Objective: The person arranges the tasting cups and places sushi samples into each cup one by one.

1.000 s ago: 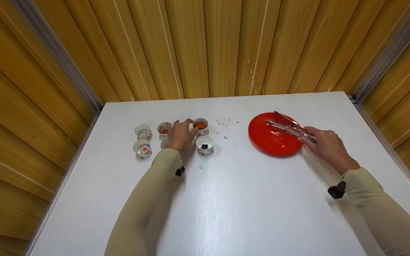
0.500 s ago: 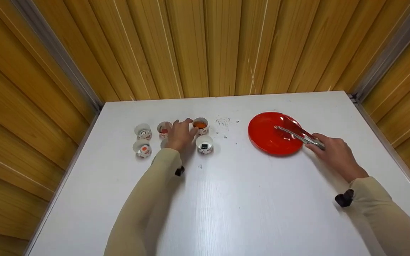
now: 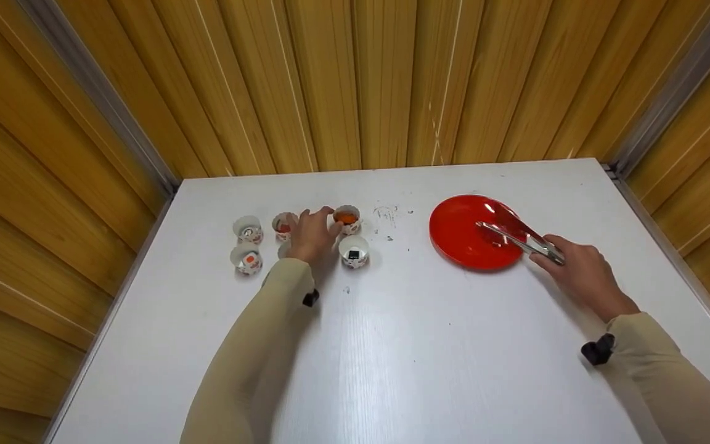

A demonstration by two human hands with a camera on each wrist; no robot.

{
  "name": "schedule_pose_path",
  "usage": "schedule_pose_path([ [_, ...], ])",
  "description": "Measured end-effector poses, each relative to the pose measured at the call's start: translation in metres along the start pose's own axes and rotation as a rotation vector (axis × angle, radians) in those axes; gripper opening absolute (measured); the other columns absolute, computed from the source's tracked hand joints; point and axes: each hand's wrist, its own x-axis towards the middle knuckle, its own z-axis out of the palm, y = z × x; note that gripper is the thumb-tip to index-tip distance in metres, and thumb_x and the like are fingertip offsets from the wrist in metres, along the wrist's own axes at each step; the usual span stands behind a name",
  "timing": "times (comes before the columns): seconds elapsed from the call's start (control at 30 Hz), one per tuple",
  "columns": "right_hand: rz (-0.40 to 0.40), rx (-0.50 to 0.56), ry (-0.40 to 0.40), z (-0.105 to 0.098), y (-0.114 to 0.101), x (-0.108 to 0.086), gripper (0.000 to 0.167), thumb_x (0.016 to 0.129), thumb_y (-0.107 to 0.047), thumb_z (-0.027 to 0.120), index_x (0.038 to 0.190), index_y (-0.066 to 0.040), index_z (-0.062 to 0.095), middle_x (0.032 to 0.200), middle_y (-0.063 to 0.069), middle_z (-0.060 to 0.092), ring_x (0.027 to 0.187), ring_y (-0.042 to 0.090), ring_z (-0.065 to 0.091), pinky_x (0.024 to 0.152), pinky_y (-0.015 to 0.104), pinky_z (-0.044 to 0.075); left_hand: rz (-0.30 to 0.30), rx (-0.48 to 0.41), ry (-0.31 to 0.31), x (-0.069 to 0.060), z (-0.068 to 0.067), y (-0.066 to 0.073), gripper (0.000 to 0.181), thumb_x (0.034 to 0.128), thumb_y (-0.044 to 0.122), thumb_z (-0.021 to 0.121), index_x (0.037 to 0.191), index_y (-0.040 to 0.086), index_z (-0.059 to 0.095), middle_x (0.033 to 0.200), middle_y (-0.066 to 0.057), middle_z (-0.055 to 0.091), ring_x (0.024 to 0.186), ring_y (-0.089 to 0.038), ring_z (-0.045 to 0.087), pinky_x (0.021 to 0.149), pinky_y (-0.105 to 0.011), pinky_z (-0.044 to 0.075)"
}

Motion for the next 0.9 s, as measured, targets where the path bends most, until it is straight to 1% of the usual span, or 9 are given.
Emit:
schedule_pose_path([
  [0.17,0.046,-0.03,-0.055,0.0006,-0.0003,-0.0027,0.06,0.095,-0.041,0.073,0.139,-0.006,0.055,0.076,0.008,0.058,0.074,0.031,0.053,0.055,0.036,0.038,0.012,0.037,0.012,0.0014,0.0019,-0.0006,0.046,0.103,0.042,0.061,0.143,0.019,0.06,0.135,-0.007,0.068,0.137,-0.033,0.05,0.12,-0.064,0.009],
  [0.33,0.081,-0.034,-0.104,0.0017,-0.0019,-0.0041,0.067,0.094,-0.046,0.073,0.141,-0.004,0.051,0.083,0.012,0.062,0.077,0.033,0.055,0.057,0.037,0.04,-0.001,0.035,0.009,0.0034,0.003,-0.0006,0.046,0.1029,0.041,0.061,0.143,0.019,0.06,0.135,-0.007,0.067,0.138,-0.033,0.049,0.12,-0.063,0.008],
  [0.43,0.091,-0.031,-0.11,0.0023,-0.0025,-0.0044,0.07,0.093,-0.048,0.073,0.141,-0.003,0.05,0.086,0.013,0.063,0.079,0.033,0.055,0.058,0.038,0.04,0.0,0.036,0.007,0.0037,0.0027,-0.0002,0.046,0.1029,0.042,0.061,0.143,0.019,0.06,0.135,-0.007,0.067,0.137,-0.033,0.049,0.12,-0.063,0.008],
  [0.67,0.088,-0.028,-0.104,0.0022,-0.0021,-0.0036,0.068,0.093,-0.05,0.073,0.139,-0.005,0.051,0.079,0.009,0.058,0.076,0.031,0.053,0.057,0.037,0.039,0.0,0.035,0.001,0.0046,0.0014,0.0007,0.047,0.1031,0.041,0.06,0.144,0.018,0.059,0.136,-0.007,0.067,0.14,-0.033,0.048,0.121,-0.063,0.008],
  [0.9,0.096,-0.027,-0.118,0.0027,-0.0021,-0.0027,0.072,0.093,-0.055,0.071,0.141,-0.006,0.048,0.081,0.01,0.056,0.078,0.032,0.053,0.058,0.037,0.039,-0.009,0.028,-0.011,0.0077,0.0016,-0.0005,0.047,0.1037,0.042,0.06,0.144,0.019,0.059,0.136,-0.006,0.067,0.14,-0.032,0.047,0.12,-0.062,0.008],
])
